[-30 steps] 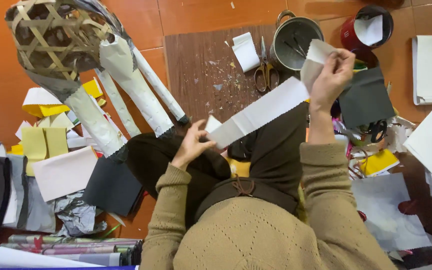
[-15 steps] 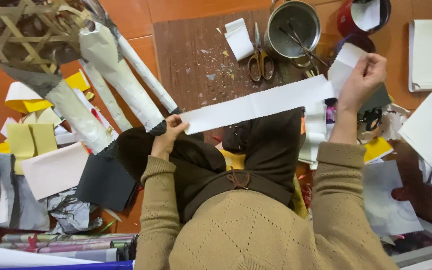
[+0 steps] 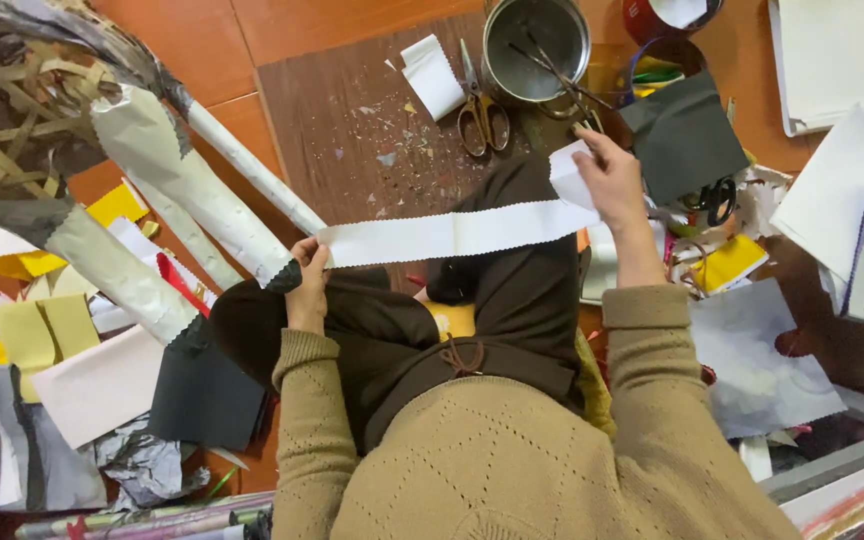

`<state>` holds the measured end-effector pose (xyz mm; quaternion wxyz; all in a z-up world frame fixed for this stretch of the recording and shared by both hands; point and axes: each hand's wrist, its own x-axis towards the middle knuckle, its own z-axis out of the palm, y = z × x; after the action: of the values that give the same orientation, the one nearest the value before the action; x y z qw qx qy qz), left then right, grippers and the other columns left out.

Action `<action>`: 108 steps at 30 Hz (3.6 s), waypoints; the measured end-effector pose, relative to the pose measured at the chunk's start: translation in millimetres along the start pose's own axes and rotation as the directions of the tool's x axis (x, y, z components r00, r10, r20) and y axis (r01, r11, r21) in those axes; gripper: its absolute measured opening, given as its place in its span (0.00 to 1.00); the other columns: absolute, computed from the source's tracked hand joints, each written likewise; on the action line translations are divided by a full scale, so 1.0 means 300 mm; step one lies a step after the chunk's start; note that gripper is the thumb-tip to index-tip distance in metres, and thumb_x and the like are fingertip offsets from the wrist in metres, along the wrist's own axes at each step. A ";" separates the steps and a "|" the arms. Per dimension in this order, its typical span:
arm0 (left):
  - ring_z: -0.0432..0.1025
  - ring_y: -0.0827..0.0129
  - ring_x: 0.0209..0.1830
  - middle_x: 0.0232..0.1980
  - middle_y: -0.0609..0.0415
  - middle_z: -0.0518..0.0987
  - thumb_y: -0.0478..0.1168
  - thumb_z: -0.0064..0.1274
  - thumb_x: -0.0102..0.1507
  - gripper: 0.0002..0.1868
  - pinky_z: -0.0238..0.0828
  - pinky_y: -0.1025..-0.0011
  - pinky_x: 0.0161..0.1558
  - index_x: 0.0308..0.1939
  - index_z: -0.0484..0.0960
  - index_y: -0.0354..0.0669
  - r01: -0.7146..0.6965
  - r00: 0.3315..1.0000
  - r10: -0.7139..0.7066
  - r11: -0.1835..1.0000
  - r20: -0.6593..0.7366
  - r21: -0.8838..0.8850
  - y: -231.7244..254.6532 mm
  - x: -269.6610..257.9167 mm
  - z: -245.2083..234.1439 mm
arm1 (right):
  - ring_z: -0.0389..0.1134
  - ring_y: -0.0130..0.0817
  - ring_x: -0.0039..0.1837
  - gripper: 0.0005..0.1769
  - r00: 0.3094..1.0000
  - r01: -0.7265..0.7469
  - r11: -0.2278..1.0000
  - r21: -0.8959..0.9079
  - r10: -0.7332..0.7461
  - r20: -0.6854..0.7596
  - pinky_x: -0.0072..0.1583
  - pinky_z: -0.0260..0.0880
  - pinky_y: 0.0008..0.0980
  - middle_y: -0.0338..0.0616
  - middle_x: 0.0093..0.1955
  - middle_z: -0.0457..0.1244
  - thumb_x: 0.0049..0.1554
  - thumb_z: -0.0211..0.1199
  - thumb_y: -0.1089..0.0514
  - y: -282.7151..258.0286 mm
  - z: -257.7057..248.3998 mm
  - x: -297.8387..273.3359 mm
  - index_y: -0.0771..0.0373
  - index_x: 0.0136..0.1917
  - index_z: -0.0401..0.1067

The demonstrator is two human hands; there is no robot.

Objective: Applying glue to paper strips and wrapping them around a wicker animal frame to create a sculpture

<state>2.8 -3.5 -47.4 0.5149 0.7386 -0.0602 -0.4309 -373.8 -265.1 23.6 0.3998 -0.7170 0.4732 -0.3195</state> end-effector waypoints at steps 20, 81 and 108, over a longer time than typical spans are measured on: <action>0.68 0.54 0.58 0.53 0.44 0.74 0.33 0.56 0.61 0.17 0.65 0.61 0.58 0.54 0.77 0.37 -0.686 0.727 0.590 0.646 0.351 0.335 0.125 -0.234 0.329 | 0.47 0.56 0.76 0.45 0.972 -0.224 0.971 0.080 0.217 0.090 0.75 0.42 0.50 0.60 0.73 0.53 0.46 0.67 0.66 -0.162 0.019 -0.169 0.55 0.75 0.58; 0.72 0.80 0.29 0.32 0.58 0.82 0.34 0.64 0.56 0.11 0.70 0.81 0.34 0.41 0.83 0.38 0.035 0.923 -0.004 0.997 0.385 -0.074 -0.084 0.032 0.174 | 0.65 0.25 0.23 0.08 0.922 -0.386 0.789 0.477 0.317 0.221 0.23 0.62 0.19 0.44 0.25 0.61 0.52 0.67 0.62 -0.090 0.787 0.474 0.68 0.41 0.71; 0.78 0.69 0.32 0.42 0.50 0.83 0.40 0.59 0.62 0.17 0.78 0.75 0.32 0.52 0.80 0.37 0.194 0.903 -0.020 0.911 0.430 -0.365 -0.169 0.175 0.267 | 0.69 0.34 0.49 0.10 0.916 -0.167 0.824 0.542 -0.074 0.394 0.50 0.72 0.39 0.48 0.45 0.68 0.49 0.68 0.72 -0.286 0.615 0.216 0.65 0.45 0.76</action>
<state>-38.4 -64.9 -126.5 0.6045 0.5110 -0.0380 -0.6099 -160.7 -255.7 16.2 0.6894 -0.6039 0.2835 -0.2823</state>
